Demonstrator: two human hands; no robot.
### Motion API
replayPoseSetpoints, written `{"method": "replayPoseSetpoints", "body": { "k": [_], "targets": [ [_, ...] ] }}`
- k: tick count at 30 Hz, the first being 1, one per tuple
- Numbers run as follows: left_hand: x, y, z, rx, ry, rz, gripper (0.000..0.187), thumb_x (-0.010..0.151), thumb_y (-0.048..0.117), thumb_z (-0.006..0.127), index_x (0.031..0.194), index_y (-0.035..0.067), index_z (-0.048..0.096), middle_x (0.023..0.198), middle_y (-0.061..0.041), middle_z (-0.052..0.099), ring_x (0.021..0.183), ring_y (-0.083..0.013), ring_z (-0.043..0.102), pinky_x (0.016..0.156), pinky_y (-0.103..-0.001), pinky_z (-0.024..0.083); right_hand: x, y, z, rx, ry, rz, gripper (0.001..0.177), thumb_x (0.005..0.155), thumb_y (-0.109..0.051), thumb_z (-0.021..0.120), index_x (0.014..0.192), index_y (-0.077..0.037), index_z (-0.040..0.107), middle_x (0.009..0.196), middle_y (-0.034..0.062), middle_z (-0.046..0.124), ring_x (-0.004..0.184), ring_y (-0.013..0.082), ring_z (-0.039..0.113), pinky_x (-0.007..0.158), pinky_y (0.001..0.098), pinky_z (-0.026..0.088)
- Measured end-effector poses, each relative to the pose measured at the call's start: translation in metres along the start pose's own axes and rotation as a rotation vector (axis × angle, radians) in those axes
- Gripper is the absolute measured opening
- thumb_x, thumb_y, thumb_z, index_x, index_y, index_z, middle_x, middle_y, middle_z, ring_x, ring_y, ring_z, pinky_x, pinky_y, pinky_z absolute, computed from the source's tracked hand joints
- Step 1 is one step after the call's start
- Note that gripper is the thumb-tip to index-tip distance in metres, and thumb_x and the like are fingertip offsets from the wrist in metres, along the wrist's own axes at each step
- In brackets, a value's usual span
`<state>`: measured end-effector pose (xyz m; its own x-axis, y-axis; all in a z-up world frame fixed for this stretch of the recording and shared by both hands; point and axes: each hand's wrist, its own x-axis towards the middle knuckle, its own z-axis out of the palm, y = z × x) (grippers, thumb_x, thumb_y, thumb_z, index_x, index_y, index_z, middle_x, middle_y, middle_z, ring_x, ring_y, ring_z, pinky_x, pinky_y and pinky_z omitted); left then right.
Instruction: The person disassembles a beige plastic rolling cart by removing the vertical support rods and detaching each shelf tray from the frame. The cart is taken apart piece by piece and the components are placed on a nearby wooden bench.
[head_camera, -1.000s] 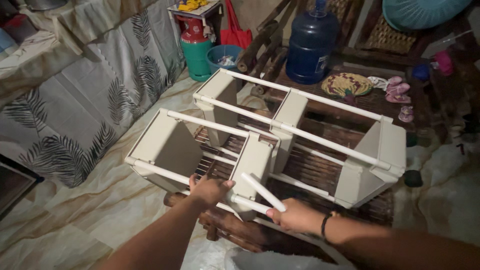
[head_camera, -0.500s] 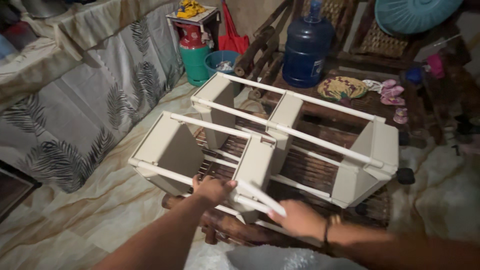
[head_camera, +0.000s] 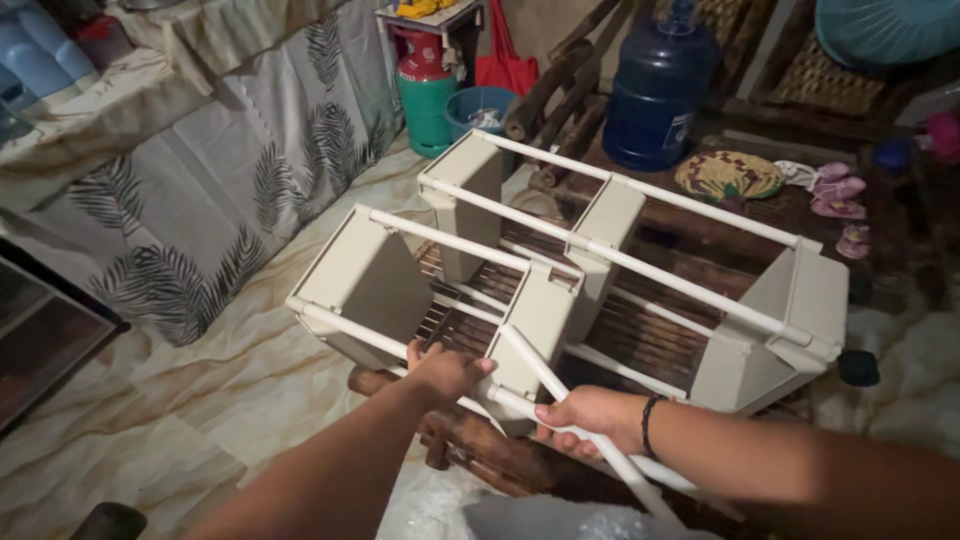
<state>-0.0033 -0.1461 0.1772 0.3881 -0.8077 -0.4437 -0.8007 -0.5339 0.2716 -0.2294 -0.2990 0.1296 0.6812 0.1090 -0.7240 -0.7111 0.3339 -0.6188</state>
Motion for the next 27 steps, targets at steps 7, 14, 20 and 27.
{"method": "replayPoseSetpoints", "body": {
  "k": [7,14,20,27],
  "targets": [
    [0.015,0.003,0.010,0.015,0.063,-0.011,0.056,0.097,0.063,0.033,0.133,0.037,0.067,0.133,-0.001,0.065,0.143,-0.0270,0.037,0.120,-0.062,-0.002,-0.026,0.009,0.054,-0.748,0.853,-0.295,0.032,0.093,-0.044,0.070,0.091,-0.013,0.074,0.071,0.0085,0.068,0.065,0.0292,0.063,0.058,0.0445,0.049],
    [0.015,0.010,0.011,0.002,0.090,0.010,0.056,0.099,0.063,0.033,0.134,0.035,0.066,0.138,-0.002,0.062,0.144,-0.0292,0.034,0.118,-0.063,-0.005,-0.059,0.006,0.072,-1.048,1.024,-0.484,0.032,0.089,-0.049,0.067,0.092,-0.019,0.078,0.079,0.0090,0.074,0.077,0.0362,0.071,0.069,0.0509,0.055],
    [0.008,0.017,-0.003,0.004,-0.014,-0.037,0.058,0.100,0.065,0.031,0.132,0.034,0.068,0.134,0.000,0.068,0.148,-0.0257,0.032,0.122,-0.061,-0.006,-0.047,-0.025,0.018,0.058,0.162,-0.011,0.041,0.103,-0.037,0.055,0.111,0.001,0.068,0.084,0.0129,0.076,0.068,0.0203,0.072,0.061,0.0341,0.057],
    [0.006,0.021,-0.006,-0.003,0.014,-0.040,0.058,0.098,0.062,0.028,0.133,0.038,0.066,0.128,0.000,0.071,0.146,-0.0249,0.034,0.123,-0.062,-0.004,-0.027,-0.014,0.000,0.017,-0.007,-0.005,0.039,0.107,-0.039,0.060,0.116,-0.004,0.071,0.077,0.0051,0.069,0.059,0.0156,0.059,0.051,0.0310,0.047]
  ]
}}
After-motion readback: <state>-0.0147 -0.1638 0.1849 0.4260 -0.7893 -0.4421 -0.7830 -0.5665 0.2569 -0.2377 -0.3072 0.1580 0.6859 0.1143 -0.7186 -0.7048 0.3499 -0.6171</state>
